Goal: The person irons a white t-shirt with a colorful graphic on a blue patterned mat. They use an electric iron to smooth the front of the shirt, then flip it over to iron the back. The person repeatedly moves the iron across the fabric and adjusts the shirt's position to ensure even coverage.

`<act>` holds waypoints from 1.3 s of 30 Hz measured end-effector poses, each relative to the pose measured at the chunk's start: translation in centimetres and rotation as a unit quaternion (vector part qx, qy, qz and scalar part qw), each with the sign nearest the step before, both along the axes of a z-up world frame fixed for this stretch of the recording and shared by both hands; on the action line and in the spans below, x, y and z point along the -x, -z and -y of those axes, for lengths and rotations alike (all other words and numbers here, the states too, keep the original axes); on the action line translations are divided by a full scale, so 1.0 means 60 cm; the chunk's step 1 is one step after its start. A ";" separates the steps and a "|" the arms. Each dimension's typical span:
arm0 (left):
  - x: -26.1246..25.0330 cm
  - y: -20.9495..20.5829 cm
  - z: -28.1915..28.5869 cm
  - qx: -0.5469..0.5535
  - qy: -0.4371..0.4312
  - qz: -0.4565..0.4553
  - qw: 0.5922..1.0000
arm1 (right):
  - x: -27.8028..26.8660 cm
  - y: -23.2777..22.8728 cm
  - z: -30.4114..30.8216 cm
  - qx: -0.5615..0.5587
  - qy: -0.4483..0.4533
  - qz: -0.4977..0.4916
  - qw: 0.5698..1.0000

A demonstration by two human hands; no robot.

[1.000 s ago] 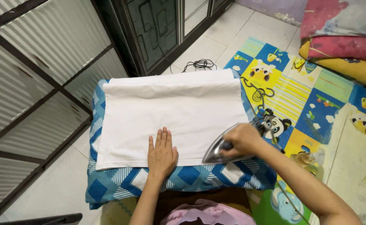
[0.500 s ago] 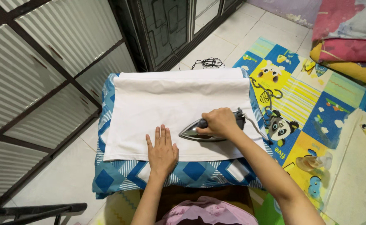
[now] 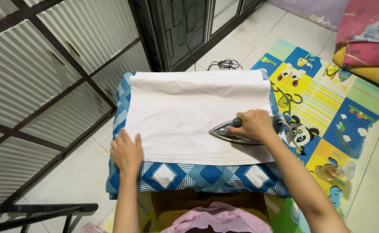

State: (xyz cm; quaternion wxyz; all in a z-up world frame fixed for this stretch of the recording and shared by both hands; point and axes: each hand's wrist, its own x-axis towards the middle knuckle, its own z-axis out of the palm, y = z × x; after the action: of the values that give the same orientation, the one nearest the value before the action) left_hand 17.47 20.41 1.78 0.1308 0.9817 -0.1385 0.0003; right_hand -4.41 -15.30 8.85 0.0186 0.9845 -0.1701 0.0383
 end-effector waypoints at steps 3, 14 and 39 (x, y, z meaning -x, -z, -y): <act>-0.035 -0.008 -0.022 0.084 -0.088 -0.065 0.990 | -0.053 0.009 -0.050 -0.031 -0.047 -0.002 0.998; -0.169 0.127 -0.053 0.421 0.035 -0.175 0.890 | -0.116 0.012 -0.144 -0.042 -0.154 0.003 0.987; -0.059 0.026 -0.086 0.192 -0.053 -0.079 0.977 | -0.202 0.002 -0.231 -0.048 -0.199 0.004 0.979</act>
State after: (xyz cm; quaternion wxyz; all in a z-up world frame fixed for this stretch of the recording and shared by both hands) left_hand 20.99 25.56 0.23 0.3267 0.9413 -0.0727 -0.0437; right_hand 7.71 -1.43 8.71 -0.0371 0.9983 0.0271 0.0370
